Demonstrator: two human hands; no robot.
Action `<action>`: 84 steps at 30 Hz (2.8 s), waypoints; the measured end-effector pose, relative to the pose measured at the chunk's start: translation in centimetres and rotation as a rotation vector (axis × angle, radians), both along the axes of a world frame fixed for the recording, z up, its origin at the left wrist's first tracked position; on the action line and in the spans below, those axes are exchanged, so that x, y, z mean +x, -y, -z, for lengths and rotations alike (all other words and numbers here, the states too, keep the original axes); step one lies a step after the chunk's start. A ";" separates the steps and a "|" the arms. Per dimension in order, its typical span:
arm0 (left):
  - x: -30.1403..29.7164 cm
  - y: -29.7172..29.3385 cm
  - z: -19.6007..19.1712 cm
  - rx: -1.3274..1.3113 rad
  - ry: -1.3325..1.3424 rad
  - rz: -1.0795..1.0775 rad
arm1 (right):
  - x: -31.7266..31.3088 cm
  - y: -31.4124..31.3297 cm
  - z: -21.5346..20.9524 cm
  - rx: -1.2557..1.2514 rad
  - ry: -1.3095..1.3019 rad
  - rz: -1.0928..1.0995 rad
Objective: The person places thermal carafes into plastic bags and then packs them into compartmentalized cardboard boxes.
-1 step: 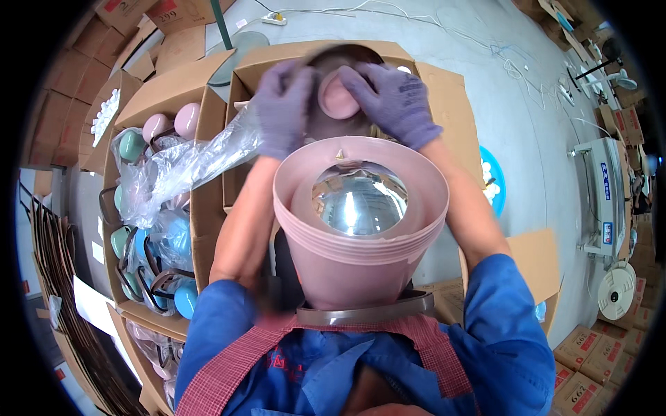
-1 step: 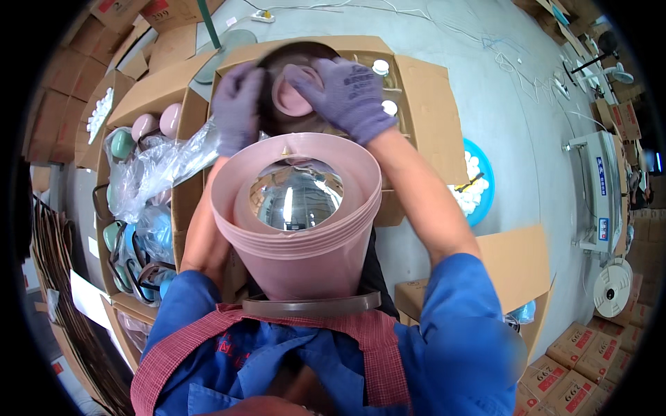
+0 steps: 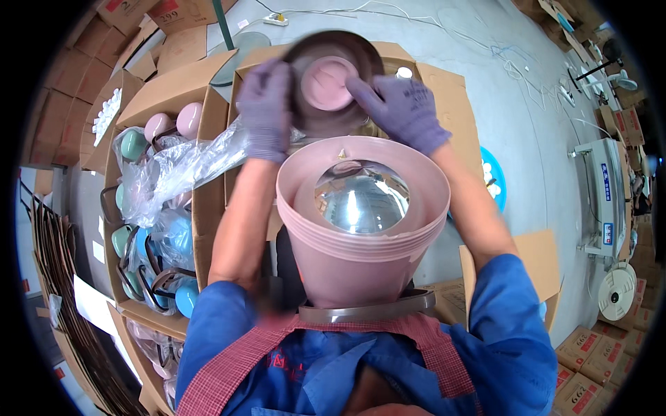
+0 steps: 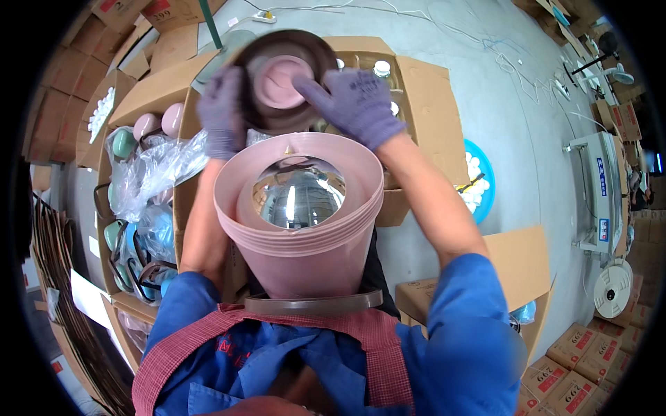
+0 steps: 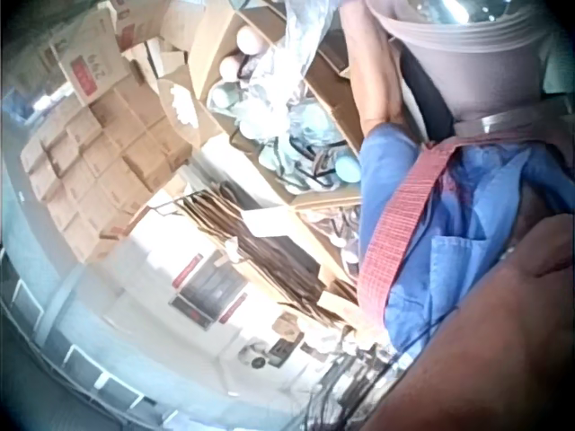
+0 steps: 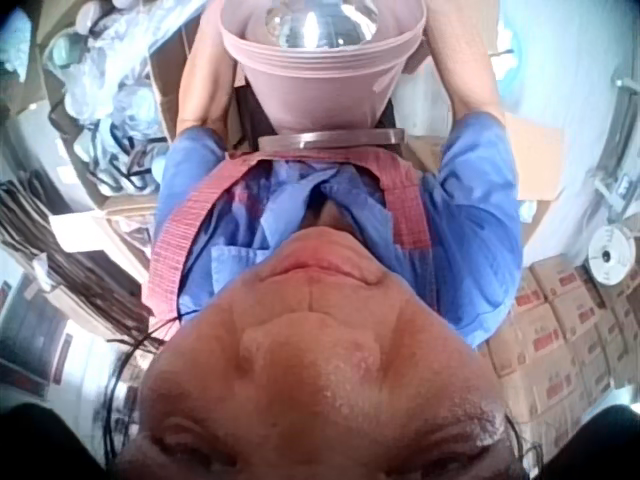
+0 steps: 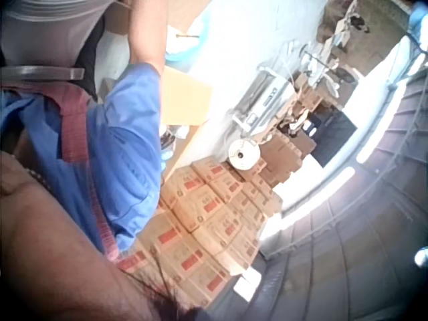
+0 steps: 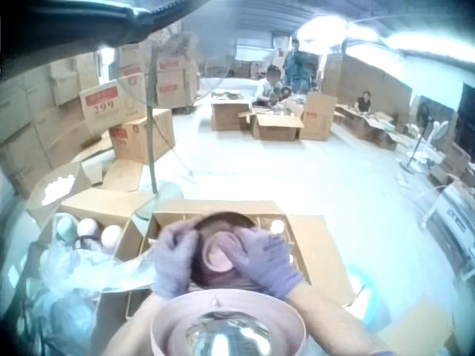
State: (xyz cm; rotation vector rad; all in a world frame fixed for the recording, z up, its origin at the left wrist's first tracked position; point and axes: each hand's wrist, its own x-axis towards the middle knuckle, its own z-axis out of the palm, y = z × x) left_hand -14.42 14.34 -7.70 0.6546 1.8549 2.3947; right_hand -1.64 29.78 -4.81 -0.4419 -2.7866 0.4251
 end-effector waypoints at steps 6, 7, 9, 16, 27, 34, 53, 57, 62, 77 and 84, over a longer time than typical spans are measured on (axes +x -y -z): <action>5.0 6.8 -6.5 0.061 -0.411 0.429 | 6.8 2.8 -3.0 -1.897 -0.657 -0.236; 5.3 7.4 -7.1 0.024 -0.500 0.561 | 7.2 3.4 -1.9 -1.703 -0.571 -0.295; 5.2 7.8 -8.0 -0.060 -0.677 0.714 | 7.3 4.7 -0.2 -1.658 -0.552 -0.368; 5.6 8.1 -9.9 -0.191 -0.859 0.767 | 8.2 4.6 -0.3 -1.208 -0.602 -0.424; -0.8 7.2 0.5 -0.224 0.267 0.596 | 11.5 8.0 -5.9 -0.459 -0.749 -0.213; 8.8 5.4 -0.6 0.291 0.257 0.836 | 11.5 8.0 -2.8 -0.597 -0.697 -0.371; 10.1 5.4 1.4 0.557 0.755 0.957 | 12.4 9.3 -1.4 -0.754 -0.750 -0.298; 10.4 8.4 0.6 0.192 0.299 0.652 | 9.5 6.2 4.1 -1.496 -0.867 -0.494; 11.2 11.1 -6.0 -0.164 -0.671 0.297 | 11.5 9.1 -1.9 -0.747 -0.728 -0.099; 10.0 7.1 -0.4 0.419 0.476 0.749 | 11.3 7.8 -2.0 -1.728 -0.692 -0.310; 8.5 3.6 0.8 0.776 0.171 0.981 | 7.4 9.0 2.5 -2.157 -0.770 -0.123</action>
